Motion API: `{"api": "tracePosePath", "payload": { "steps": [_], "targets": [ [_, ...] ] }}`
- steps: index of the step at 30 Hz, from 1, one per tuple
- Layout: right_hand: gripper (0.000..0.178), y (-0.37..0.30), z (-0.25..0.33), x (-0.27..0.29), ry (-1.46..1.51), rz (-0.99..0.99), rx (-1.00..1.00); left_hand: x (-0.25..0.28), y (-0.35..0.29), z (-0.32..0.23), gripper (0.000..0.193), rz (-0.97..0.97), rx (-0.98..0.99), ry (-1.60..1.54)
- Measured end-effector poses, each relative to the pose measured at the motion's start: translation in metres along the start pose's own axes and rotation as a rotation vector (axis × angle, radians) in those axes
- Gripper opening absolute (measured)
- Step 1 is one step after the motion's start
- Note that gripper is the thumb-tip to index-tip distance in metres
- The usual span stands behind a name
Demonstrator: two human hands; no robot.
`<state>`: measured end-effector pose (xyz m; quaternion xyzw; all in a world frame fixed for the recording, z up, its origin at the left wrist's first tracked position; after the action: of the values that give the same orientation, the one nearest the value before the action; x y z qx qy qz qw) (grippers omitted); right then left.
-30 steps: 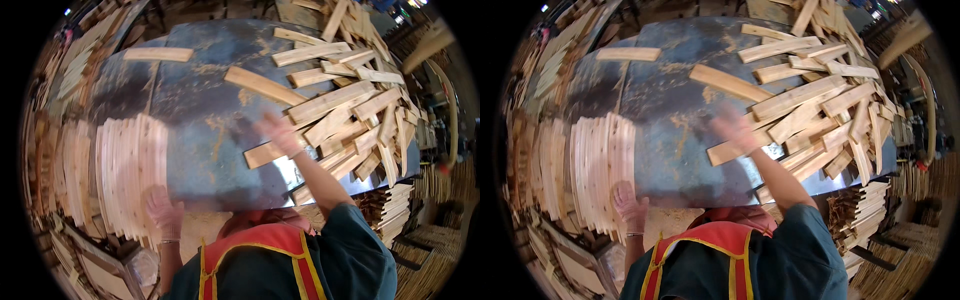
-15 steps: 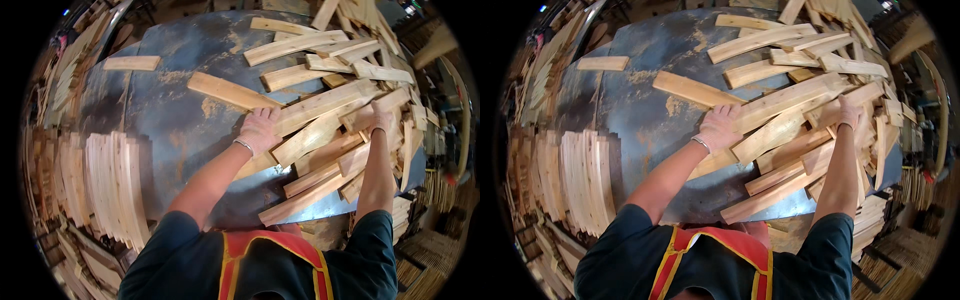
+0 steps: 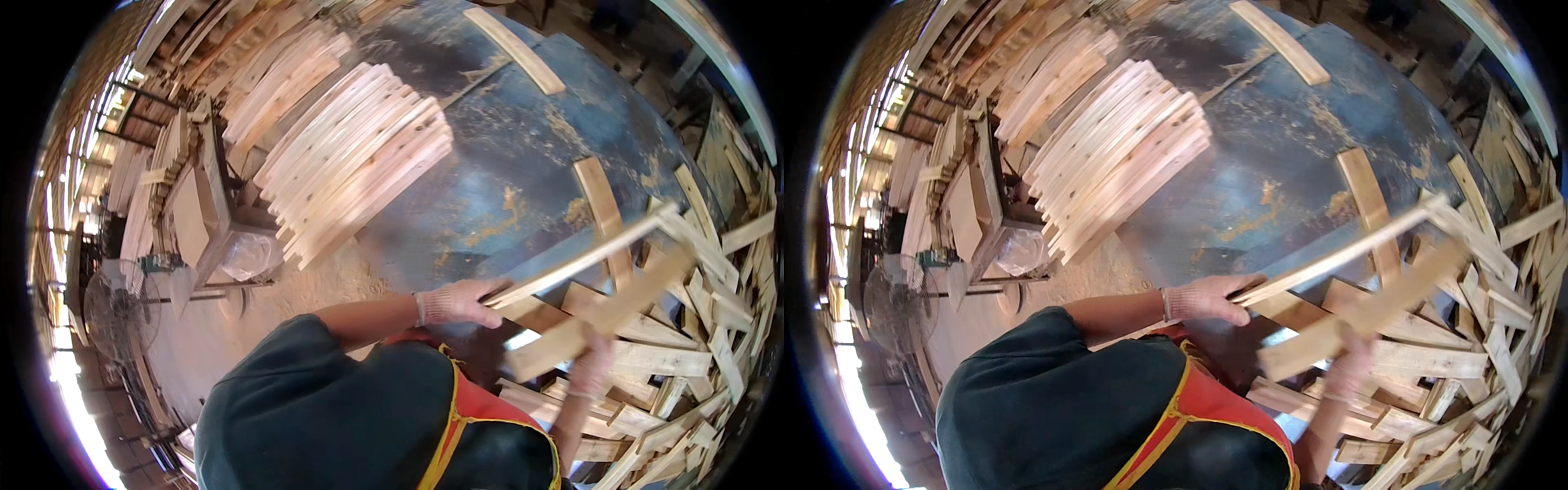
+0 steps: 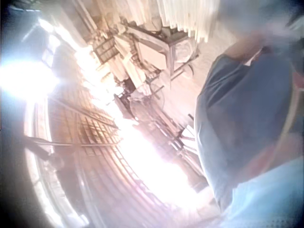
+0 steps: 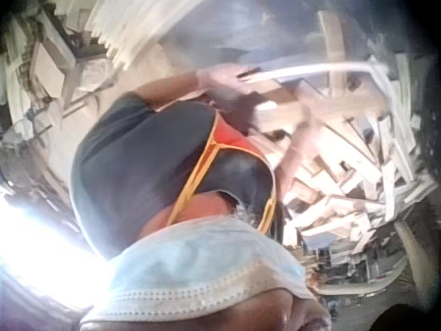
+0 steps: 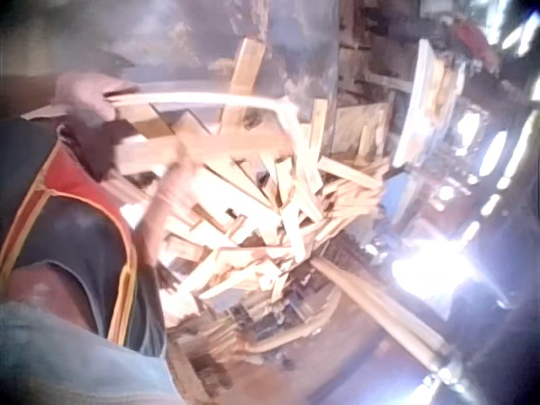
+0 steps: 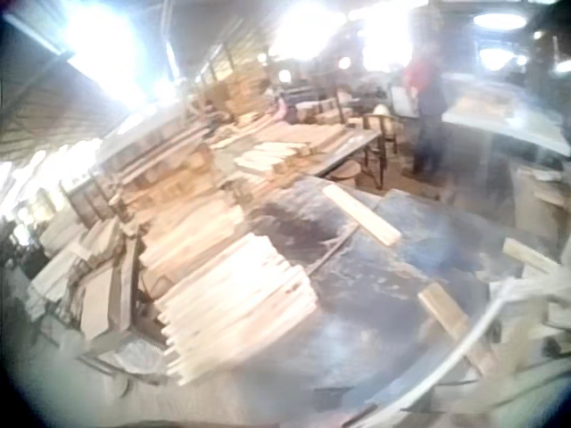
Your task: The person picks up wooden planks from a large pile on a metal table and stacks them neatly. They repeatedly grab handfuls of planks, align them, and place them into a growing stack on the left side of the table.
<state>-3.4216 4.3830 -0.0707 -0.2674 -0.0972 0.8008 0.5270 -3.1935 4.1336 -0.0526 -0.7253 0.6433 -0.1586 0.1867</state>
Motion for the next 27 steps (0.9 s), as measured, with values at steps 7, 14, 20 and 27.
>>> {"api": "tracePosePath", "payload": {
  "steps": [7,14,20,27],
  "targets": [
    [0.064,-0.069,-0.160,-0.235,-0.402,0.605,-0.350,0.070,-0.153,0.105,0.099,-0.324,0.268,0.143],
    [0.068,-0.045,-0.225,-0.389,-0.486,0.798,-0.578,0.137,-0.214,0.091,0.098,-0.587,0.448,1.197],
    [0.098,-0.020,-0.123,-0.296,-1.280,1.043,0.092,0.183,-0.212,0.112,0.093,-0.814,0.310,1.301],
    [0.082,-0.034,-0.077,-0.171,-2.285,0.868,0.125,0.094,-0.142,0.048,0.091,-0.590,-0.216,1.138]
  ]
}}
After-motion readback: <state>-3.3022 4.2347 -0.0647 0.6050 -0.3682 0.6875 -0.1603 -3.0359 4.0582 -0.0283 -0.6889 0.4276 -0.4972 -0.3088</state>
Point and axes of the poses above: each hand's wrist, its own y-axis towards the middle knuckle, its own x-axis out of the back of the hand, z = x × y, the point moved 3 cm from there along y, towards the middle knuckle, and after that the axes turned 3 degrees about y, right-handed, at the moved point
